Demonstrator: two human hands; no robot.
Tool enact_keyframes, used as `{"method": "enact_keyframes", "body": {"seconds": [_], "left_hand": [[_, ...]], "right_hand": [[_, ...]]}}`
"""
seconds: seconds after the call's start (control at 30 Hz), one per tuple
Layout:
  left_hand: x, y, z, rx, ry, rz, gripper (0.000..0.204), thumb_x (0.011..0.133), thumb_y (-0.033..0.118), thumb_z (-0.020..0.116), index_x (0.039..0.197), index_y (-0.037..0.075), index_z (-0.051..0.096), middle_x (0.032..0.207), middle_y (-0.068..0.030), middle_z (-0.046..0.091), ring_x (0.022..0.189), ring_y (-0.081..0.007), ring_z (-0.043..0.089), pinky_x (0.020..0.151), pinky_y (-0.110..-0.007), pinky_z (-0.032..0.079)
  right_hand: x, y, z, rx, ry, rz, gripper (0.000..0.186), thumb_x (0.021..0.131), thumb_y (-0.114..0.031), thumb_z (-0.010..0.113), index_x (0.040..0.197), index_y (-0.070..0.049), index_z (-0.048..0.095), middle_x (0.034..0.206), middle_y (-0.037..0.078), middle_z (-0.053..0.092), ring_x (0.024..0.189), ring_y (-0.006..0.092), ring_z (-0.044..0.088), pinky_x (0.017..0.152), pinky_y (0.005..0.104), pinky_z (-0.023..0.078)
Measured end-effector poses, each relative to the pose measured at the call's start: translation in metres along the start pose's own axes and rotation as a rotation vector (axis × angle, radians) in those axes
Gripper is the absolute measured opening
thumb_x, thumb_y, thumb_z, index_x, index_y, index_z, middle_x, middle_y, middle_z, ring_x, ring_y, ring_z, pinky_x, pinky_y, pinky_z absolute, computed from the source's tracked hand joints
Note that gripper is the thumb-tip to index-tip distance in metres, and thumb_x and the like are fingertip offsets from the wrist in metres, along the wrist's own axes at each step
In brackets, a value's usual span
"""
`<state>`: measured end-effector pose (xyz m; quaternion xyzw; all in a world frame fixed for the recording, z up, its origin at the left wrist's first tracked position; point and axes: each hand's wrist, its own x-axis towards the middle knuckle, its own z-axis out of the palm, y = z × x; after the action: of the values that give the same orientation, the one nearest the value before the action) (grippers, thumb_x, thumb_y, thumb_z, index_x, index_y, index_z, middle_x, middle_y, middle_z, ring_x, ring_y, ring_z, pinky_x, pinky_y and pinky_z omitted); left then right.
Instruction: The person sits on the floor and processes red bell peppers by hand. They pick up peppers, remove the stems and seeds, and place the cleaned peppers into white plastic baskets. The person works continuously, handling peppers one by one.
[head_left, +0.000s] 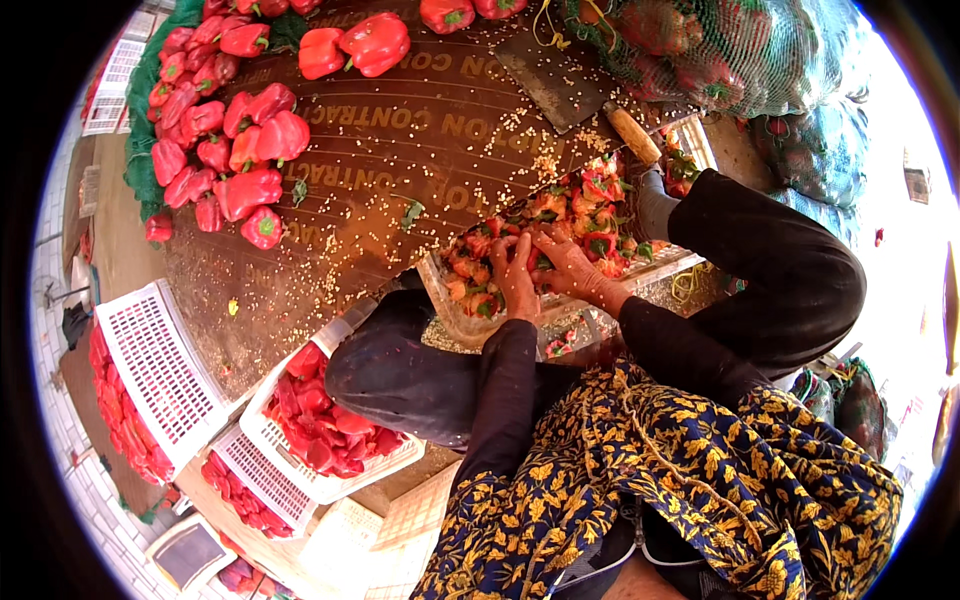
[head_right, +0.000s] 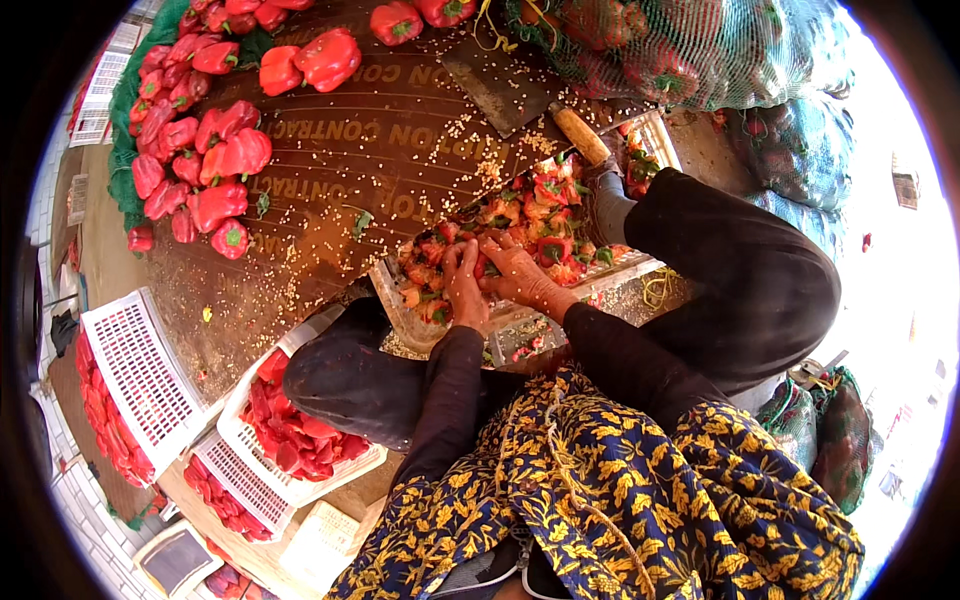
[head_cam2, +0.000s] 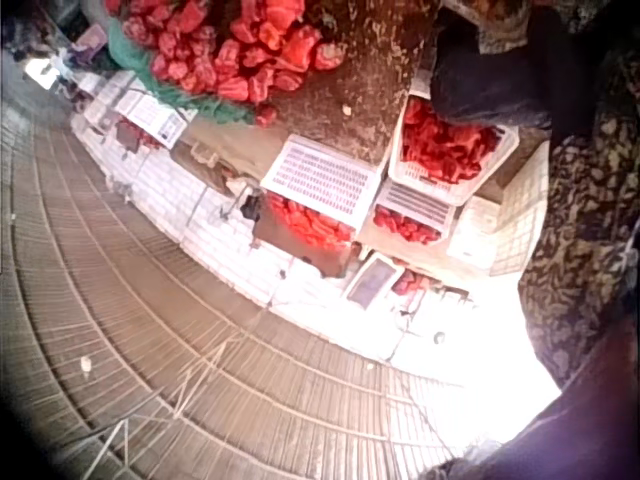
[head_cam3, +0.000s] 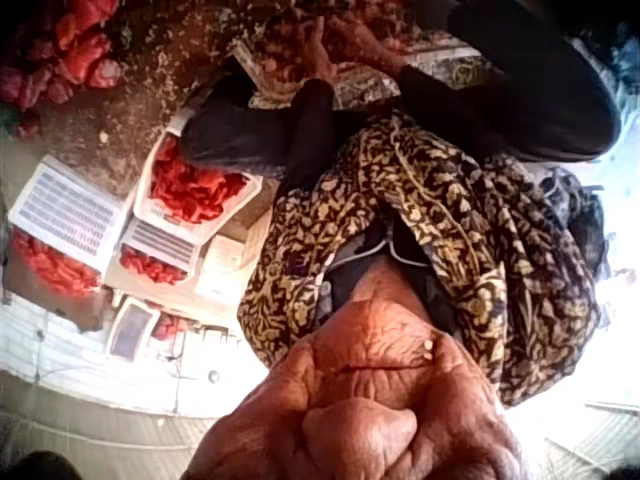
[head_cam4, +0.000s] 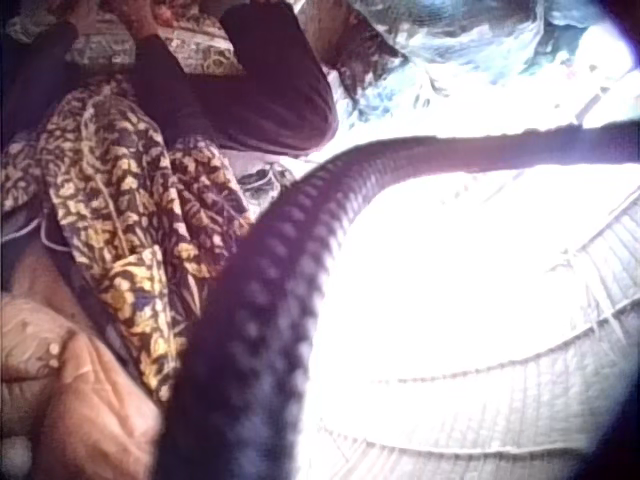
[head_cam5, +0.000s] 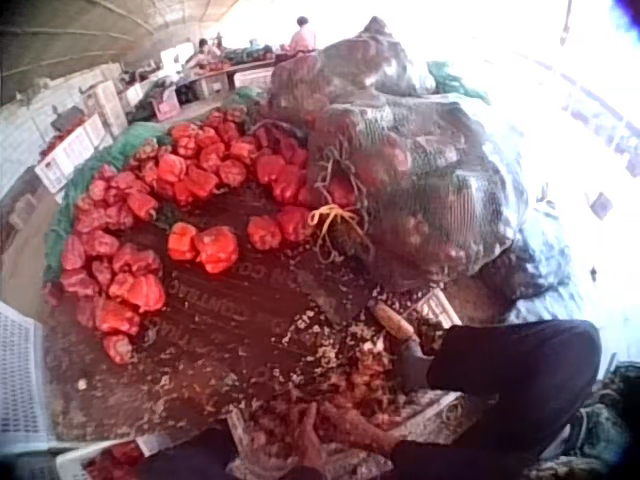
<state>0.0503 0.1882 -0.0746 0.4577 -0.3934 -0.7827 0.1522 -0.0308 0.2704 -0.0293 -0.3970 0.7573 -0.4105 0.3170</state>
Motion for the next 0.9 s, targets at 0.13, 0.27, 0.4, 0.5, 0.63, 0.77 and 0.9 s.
{"method": "enact_keyframes", "body": {"seconds": [0.13, 0.27, 0.4, 0.5, 0.63, 0.77, 0.9], "left_hand": [[0.01, -0.003, 0.009, 0.174, 0.088, 0.074, 0.046, 0.086, 0.033, 0.055, 0.116, -0.002, 0.046, 0.121, -0.015, 0.037, 0.11, -0.0265, 0.04, 0.091, -0.036, 0.034], [0.009, -0.006, 0.01, 0.064, 0.039, 0.02, 0.049, 0.087, 0.034, 0.052, 0.12, -0.002, 0.044, 0.127, -0.0165, 0.034, 0.116, -0.0279, 0.037, 0.095, -0.037, 0.031], [0.006, -0.019, 0.006, 0.177, 0.088, 0.078, 0.053, 0.089, 0.035, 0.049, 0.126, -0.002, 0.039, 0.131, -0.0182, 0.034, 0.122, -0.028, 0.033, 0.098, -0.036, 0.03], [0.017, -0.016, -0.005, 0.179, 0.047, 0.09, 0.06, 0.086, 0.038, 0.052, 0.128, -0.002, 0.037, 0.131, -0.0185, 0.038, 0.121, -0.0278, 0.035, 0.098, -0.035, 0.031], [0.004, 0.012, 0.002, 0.186, -0.046, 0.093, 0.064, 0.078, 0.033, 0.065, 0.124, -0.004, 0.041, 0.124, -0.0171, 0.044, 0.112, -0.0258, 0.045, 0.094, -0.033, 0.036], [0.004, 0.003, -0.019, 0.396, 0.003, 0.205, 0.058, 0.073, 0.029, 0.069, 0.115, -0.004, 0.048, 0.111, -0.0162, 0.052, 0.101, -0.026, 0.051, 0.088, -0.033, 0.04], [-0.013, 0.035, -0.016, 0.335, -0.066, 0.219, 0.045, 0.073, 0.023, 0.065, 0.107, -0.004, 0.053, 0.101, -0.0133, 0.057, 0.087, -0.0224, 0.057, 0.076, -0.032, 0.045]], "right_hand": [[0.014, 0.012, -0.019, -0.118, -0.187, -0.07, 0.062, 0.067, -0.013, 0.064, 0.121, 0.001, 0.038, 0.121, 0.025, 0.04, 0.11, 0.0423, 0.042, 0.086, 0.0446, 0.042], [0.019, 0.014, -0.019, -0.221, -0.24, -0.048, 0.061, 0.071, -0.011, 0.063, 0.125, 0.001, 0.037, 0.123, 0.026, 0.039, 0.111, 0.0405, 0.043, 0.087, 0.0451, 0.041], [0.033, 0.006, 0.007, -0.526, -0.236, 0.168, 0.05, 0.073, -0.016, 0.06, 0.117, 0.001, 0.044, 0.112, 0.028, 0.045, 0.093, 0.0399, 0.052, 0.074, 0.0464, 0.045], [0.049, 0.013, 0.023, -0.692, -0.165, 0.155, 0.043, 0.072, -0.024, 0.058, 0.109, -0.003, 0.051, 0.1, 0.029, 0.05, 0.079, 0.0378, 0.056, 0.063, 0.046, 0.046], [0.048, 0.025, 0.014, -0.545, 0.044, 0.092, 0.045, 0.065, -0.023, 0.062, 0.106, -0.006, 0.054, 0.093, 0.023, 0.056, 0.079, 0.0374, 0.058, 0.065, 0.0448, 0.047], [0.031, 0.003, 0.012, -0.372, 0.104, 0.145, 0.042, 0.066, -0.016, 0.06, 0.106, -0.005, 0.055, 0.085, 0.022, 0.059, 0.076, 0.0401, 0.057, 0.065, 0.046, 0.046], [0.025, -0.025, -0.005, -0.304, 0.138, -0.015, 0.04, 0.063, -0.006, 0.058, 0.103, -0.003, 0.058, 0.083, 0.02, 0.059, 0.076, 0.0392, 0.057, 0.064, 0.0451, 0.046]]}}
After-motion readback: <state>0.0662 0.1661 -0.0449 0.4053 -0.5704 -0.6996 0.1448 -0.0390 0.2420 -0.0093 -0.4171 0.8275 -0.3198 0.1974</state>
